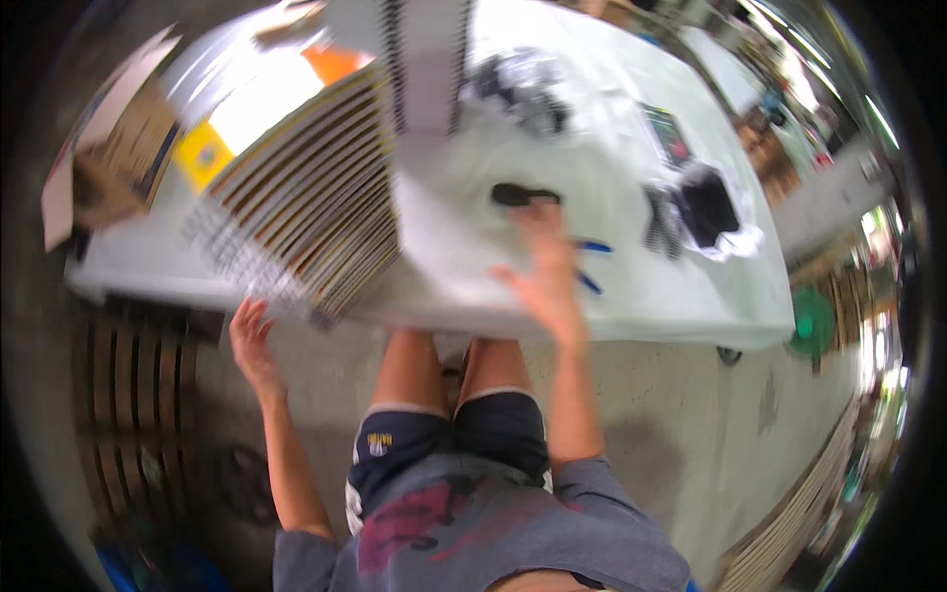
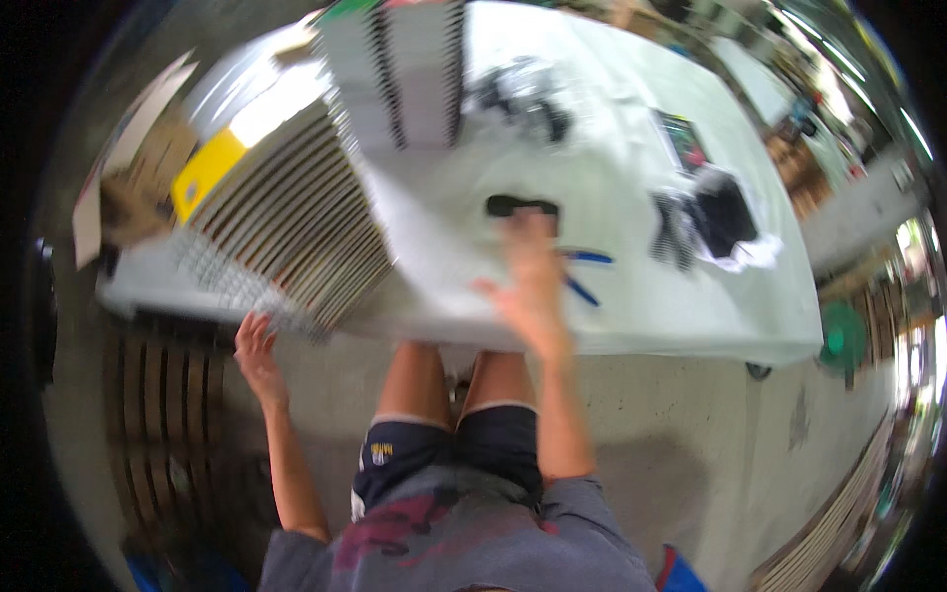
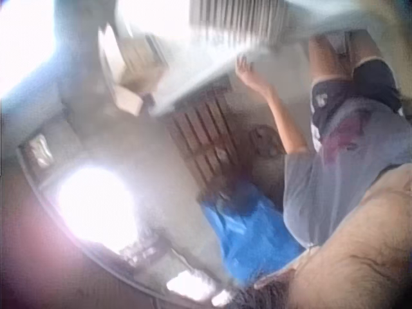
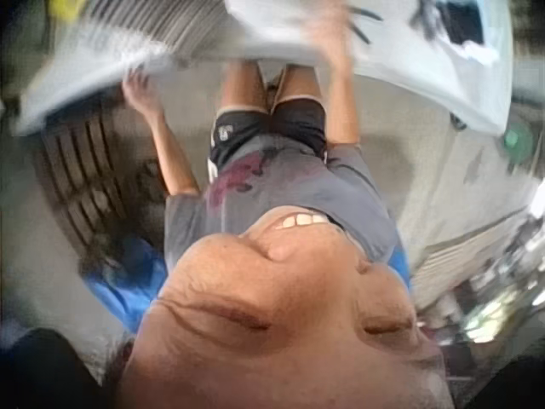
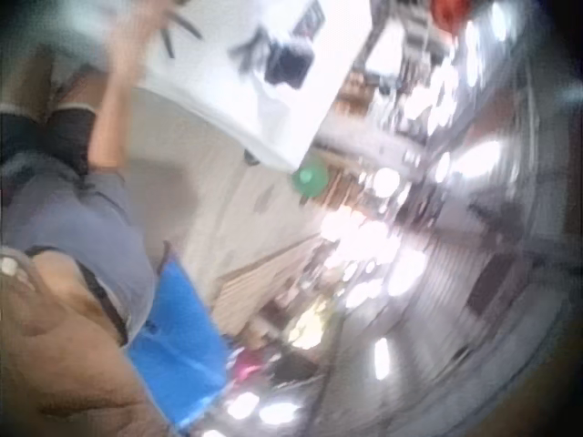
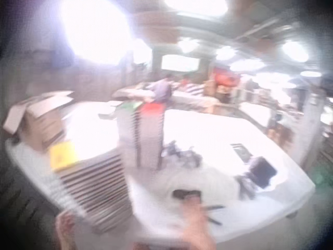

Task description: The person uses pliers to trim the spiral binding of stacked notebooks. They repeatedly grip and cut the wire coils along the spine, then place the trimmed notebooks back on the table.

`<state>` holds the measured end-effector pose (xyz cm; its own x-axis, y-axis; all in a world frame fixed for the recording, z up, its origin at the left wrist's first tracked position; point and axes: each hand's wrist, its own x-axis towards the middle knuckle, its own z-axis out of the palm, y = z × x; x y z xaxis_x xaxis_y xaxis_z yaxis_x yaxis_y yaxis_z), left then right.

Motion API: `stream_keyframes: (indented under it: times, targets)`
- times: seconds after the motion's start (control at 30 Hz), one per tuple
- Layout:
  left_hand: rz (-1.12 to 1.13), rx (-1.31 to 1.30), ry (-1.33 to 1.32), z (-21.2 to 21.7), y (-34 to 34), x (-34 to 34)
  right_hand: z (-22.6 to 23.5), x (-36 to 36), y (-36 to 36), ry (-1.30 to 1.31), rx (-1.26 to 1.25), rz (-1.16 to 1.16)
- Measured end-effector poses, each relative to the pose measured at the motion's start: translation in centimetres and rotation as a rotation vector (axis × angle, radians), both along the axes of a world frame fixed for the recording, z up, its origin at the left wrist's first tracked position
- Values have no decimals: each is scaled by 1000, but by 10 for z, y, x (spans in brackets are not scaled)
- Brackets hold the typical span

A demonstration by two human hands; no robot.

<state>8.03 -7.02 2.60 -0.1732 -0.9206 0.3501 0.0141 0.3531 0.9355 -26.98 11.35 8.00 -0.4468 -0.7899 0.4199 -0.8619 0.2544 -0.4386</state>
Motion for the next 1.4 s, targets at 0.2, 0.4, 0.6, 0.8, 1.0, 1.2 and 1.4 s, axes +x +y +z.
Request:
stream_keyframes:
  times: [0.2,0.4,0.6,0.8,1.0,1.2,1.4]
  targets:
    - [-129,90,-166,-3,59,-25,-23,-34,39,3,464,-321]
    - [-15,126,-65,-14,62,-57,-23,-72,51,-4,411,-191]
    - [80,47,-48,-21,54,-76,-50,-91,73,189,212,-110]
    - [156,-90,-66,-24,56,-78,-57,-59,75,279,113,-257]
    - [138,9,35,-18,56,-77,-46,29,45,87,-24,-93]
    - [86,83,1,-20,52,-68,-40,119,-3,-14,-26,163]
    - [-3,274,189,-14,60,-71,-39,141,-27,113,1,167]
